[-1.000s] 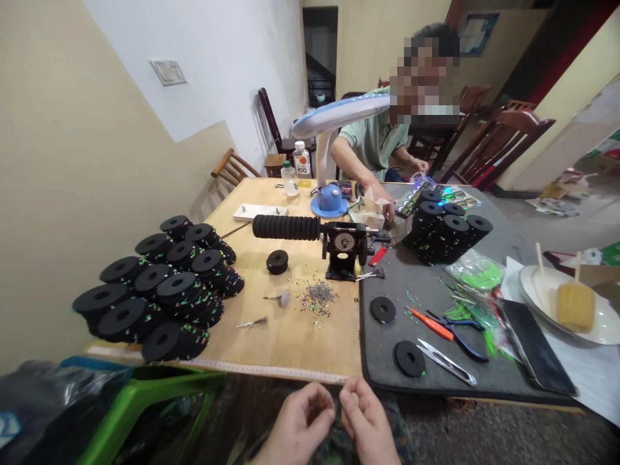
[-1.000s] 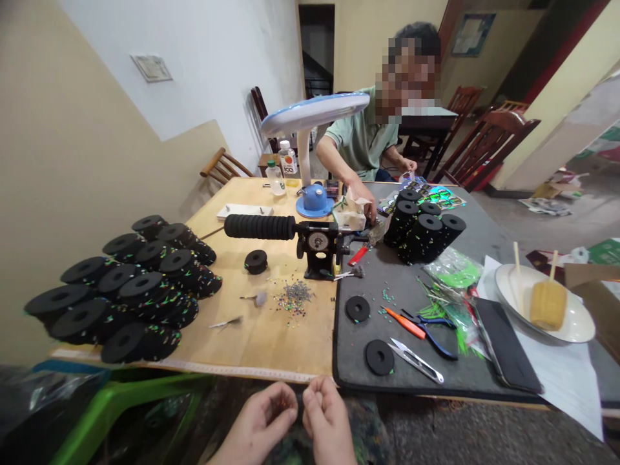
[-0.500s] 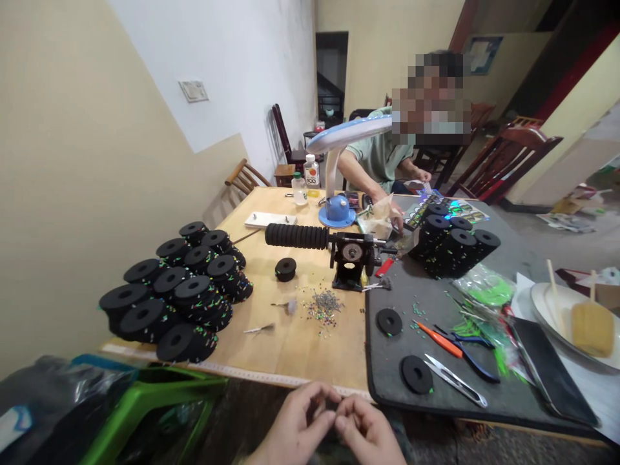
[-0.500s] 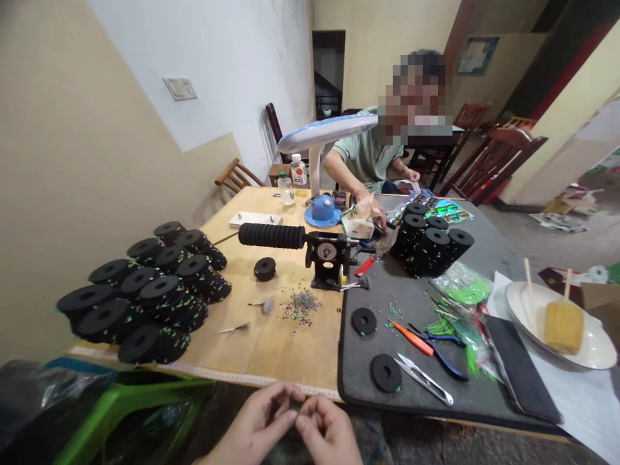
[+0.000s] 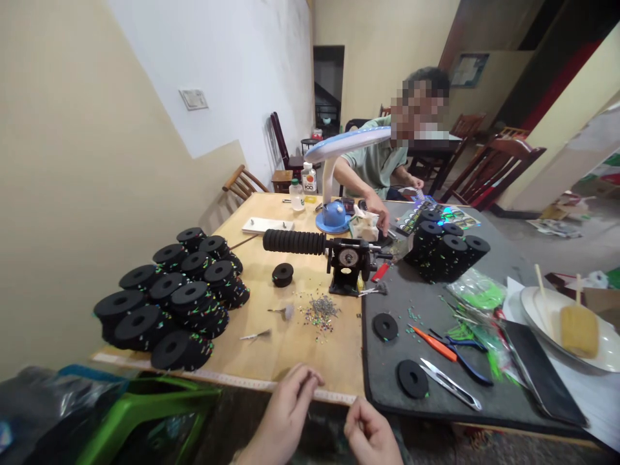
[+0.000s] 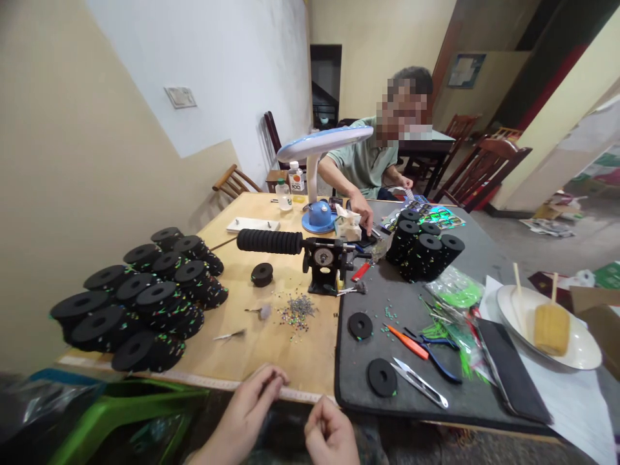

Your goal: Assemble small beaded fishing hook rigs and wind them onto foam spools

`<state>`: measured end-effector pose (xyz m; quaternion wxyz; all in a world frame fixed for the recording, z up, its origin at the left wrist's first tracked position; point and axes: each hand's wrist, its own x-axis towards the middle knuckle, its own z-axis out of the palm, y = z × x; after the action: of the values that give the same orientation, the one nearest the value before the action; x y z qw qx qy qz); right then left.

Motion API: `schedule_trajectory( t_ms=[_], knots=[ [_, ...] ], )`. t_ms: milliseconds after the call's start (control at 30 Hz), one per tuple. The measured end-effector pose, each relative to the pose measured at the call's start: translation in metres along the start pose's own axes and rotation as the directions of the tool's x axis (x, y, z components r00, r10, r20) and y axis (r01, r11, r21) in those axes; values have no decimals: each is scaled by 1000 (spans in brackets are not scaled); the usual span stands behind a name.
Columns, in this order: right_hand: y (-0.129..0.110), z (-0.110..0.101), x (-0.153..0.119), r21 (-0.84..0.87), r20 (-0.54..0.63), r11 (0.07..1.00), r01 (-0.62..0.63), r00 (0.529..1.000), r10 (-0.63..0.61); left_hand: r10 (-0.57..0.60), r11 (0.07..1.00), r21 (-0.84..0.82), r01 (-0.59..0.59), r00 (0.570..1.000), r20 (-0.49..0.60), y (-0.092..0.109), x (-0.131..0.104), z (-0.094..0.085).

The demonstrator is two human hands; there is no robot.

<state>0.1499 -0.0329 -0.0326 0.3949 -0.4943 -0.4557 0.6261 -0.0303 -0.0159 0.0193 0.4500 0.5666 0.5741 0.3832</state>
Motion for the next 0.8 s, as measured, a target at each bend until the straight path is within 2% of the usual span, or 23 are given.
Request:
schedule_trajectory(
  t_ms=[67,133,200,300,467,567,667,800],
  knots=[
    [-3,2,-3,68,-49,997,-37,998,40,-13,1000,-17,12,998,-53,-2,4,-9],
    [-5,5,-6,143,-71,987,-76,994,87,-11,999,-46,8,999,-52,-4,6,-19],
    [-5,8,-8,185,-66,978,-94,992,107,-44,995,-89,43,999,-10,-5,6,-26],
    [0,10,-8,169,-69,984,-57,995,70,-135,983,-115,145,987,90,-5,-1,-28],
    [13,4,-7,-24,-111,998,61,992,-63,-154,973,-130,189,959,240,-13,-15,-9],
    [17,-1,-6,-160,-46,980,118,991,-127,-200,943,-206,262,939,281,-25,-16,7],
    [17,-3,-6,-260,1,951,169,985,-175,-227,899,-311,307,936,269,-29,-14,18],
    [16,-3,-6,-368,35,894,254,965,-260,-277,867,-368,337,938,206,-25,-11,21]
  ],
)
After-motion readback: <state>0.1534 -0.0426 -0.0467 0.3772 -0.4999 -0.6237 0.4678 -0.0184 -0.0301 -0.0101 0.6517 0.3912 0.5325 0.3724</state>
